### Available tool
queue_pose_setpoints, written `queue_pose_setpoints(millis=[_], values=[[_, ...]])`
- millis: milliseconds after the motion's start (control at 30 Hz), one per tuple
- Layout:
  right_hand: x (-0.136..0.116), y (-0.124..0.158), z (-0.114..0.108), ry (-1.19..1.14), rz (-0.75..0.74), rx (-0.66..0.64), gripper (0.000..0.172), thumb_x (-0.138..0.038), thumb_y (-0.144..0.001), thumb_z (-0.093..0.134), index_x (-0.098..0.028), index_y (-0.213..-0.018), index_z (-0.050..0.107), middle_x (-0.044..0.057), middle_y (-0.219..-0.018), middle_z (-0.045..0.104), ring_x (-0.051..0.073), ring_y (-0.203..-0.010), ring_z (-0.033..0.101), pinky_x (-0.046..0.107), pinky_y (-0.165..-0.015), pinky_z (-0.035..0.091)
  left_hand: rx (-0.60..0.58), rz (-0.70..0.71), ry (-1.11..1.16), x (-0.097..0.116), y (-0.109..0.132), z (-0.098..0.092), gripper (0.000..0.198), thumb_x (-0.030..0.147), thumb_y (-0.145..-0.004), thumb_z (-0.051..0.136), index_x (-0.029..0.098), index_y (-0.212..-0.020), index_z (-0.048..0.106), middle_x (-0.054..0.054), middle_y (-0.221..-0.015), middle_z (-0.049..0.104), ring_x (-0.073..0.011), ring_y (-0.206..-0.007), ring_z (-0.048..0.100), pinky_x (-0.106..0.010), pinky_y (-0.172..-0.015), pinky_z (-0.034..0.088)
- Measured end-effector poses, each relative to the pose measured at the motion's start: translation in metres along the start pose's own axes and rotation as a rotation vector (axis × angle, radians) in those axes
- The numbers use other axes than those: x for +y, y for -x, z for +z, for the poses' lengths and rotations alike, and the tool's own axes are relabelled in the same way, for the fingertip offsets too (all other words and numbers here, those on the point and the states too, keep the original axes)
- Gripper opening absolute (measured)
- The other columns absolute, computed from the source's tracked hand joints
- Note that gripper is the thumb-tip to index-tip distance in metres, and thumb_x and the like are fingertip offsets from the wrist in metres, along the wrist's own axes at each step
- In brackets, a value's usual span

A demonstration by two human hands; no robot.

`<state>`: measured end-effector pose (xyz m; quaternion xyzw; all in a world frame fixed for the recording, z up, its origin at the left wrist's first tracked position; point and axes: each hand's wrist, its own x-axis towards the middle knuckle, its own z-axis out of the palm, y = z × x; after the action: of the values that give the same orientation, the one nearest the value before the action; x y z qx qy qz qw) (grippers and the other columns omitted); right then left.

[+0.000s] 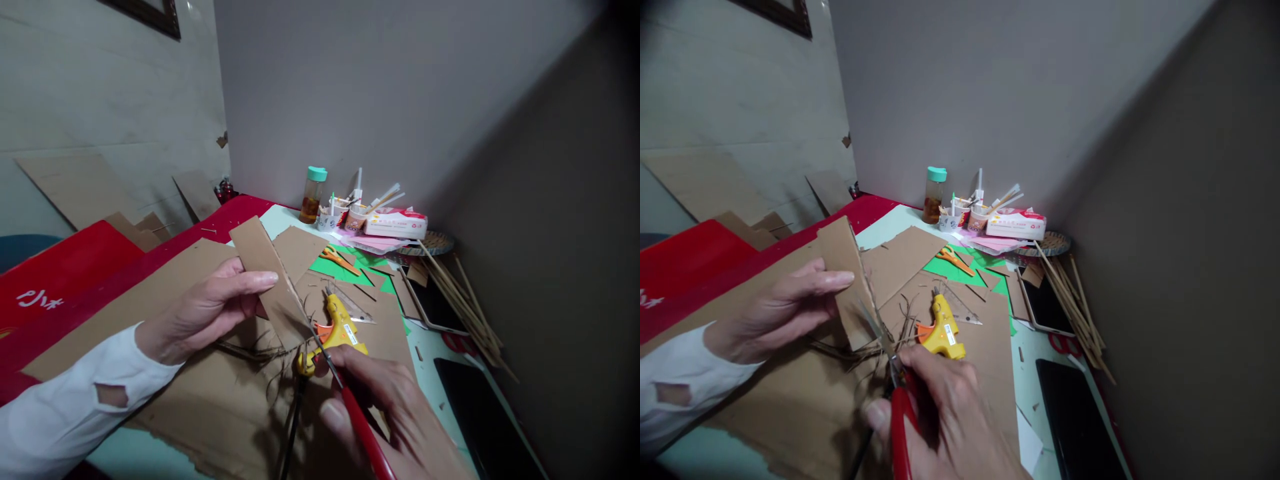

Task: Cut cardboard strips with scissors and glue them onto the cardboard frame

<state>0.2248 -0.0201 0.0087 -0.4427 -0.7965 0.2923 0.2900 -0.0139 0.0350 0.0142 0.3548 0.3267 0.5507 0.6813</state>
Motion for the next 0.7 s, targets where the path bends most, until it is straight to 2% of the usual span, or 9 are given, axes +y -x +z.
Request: queue_pose_setpoints(millis=[67,167,233,367,467,567,700], values=[[-0.0008,-0.0008,0.001,0.013,-0.057,0.021,0.029,-0.051,-0.096,0.055,-0.026,-0.095,0.069,0.0,-0.07,0.07,0.019,-0.066,0.068,0.027,-0.065,0.057,0.001,-0.011,-0.011,0.0007,0.0,0.0023,0.016,0.015,-0.076,0.082,0.014,-0.088,0.07,-0.004,-0.085,0.08,-0.0167,-0.073,0.073,-0.023,-0.064,0.061],[-0.0001,0.0012,0.0031,0.057,-0.094,0.075,0.025,-0.047,-0.097,0.056,-0.026,-0.098,0.069,0.002,-0.075,0.072,0.02,-0.07,0.069,0.026,-0.062,0.056,0.02,-0.018,-0.027,0.0005,-0.0004,0.0038,0.028,0.019,-0.072,0.084,0.015,-0.098,0.072,-0.007,-0.095,0.081,-0.0218,-0.083,0.075,-0.026,-0.067,0.063],[0.0002,0.0026,0.0045,0.065,-0.109,0.065,0.022,-0.043,-0.097,0.055,-0.025,-0.098,0.068,0.001,-0.072,0.07,0.019,-0.064,0.068,0.026,-0.059,0.054,0.057,-0.032,-0.048,0.0003,-0.0006,0.0038,0.034,0.019,-0.07,0.085,0.016,-0.101,0.072,-0.008,-0.099,0.081,-0.0244,-0.087,0.076,-0.028,-0.07,0.064],[-0.0003,0.0023,0.0074,0.072,-0.093,0.043,0.022,-0.035,-0.098,0.052,-0.026,-0.083,0.064,-0.003,-0.063,0.065,0.016,-0.054,0.061,0.024,-0.055,0.051,0.103,-0.048,-0.086,0.0008,-0.0013,0.0037,0.035,0.018,-0.071,0.083,0.017,-0.104,0.072,-0.009,-0.104,0.08,-0.0285,-0.098,0.075,-0.032,-0.077,0.065],[0.0019,0.0006,0.0093,0.068,-0.068,0.028,0.021,-0.034,-0.098,0.052,-0.026,-0.083,0.065,-0.002,-0.068,0.069,0.017,-0.061,0.066,0.024,-0.057,0.052,0.112,-0.041,-0.084,0.0016,-0.0025,0.0038,0.036,0.018,-0.069,0.084,0.018,-0.103,0.072,-0.009,-0.104,0.08,-0.0293,-0.099,0.075,-0.032,-0.075,0.065],[0.004,-0.0018,0.0097,0.035,-0.033,0.047,0.02,-0.043,-0.094,0.058,-0.027,-0.092,0.068,0.001,-0.079,0.073,0.02,-0.075,0.07,0.026,-0.064,0.056,0.121,-0.042,-0.095,0.0006,-0.003,0.0037,0.033,0.016,-0.068,0.084,0.018,-0.099,0.072,-0.008,-0.101,0.08,-0.0292,-0.096,0.075,-0.03,-0.07,0.065],[-0.0001,-0.005,0.0082,0.017,0.075,-0.06,0.02,-0.044,-0.09,0.063,-0.024,-0.093,0.068,0.001,-0.075,0.072,0.021,-0.072,0.069,0.03,-0.067,0.057,0.065,-0.071,-0.116,-0.0046,-0.0018,0.0031,0.021,0.017,-0.07,0.084,0.019,-0.086,0.07,-0.007,-0.091,0.08,-0.0266,-0.087,0.076,-0.029,-0.068,0.063]])
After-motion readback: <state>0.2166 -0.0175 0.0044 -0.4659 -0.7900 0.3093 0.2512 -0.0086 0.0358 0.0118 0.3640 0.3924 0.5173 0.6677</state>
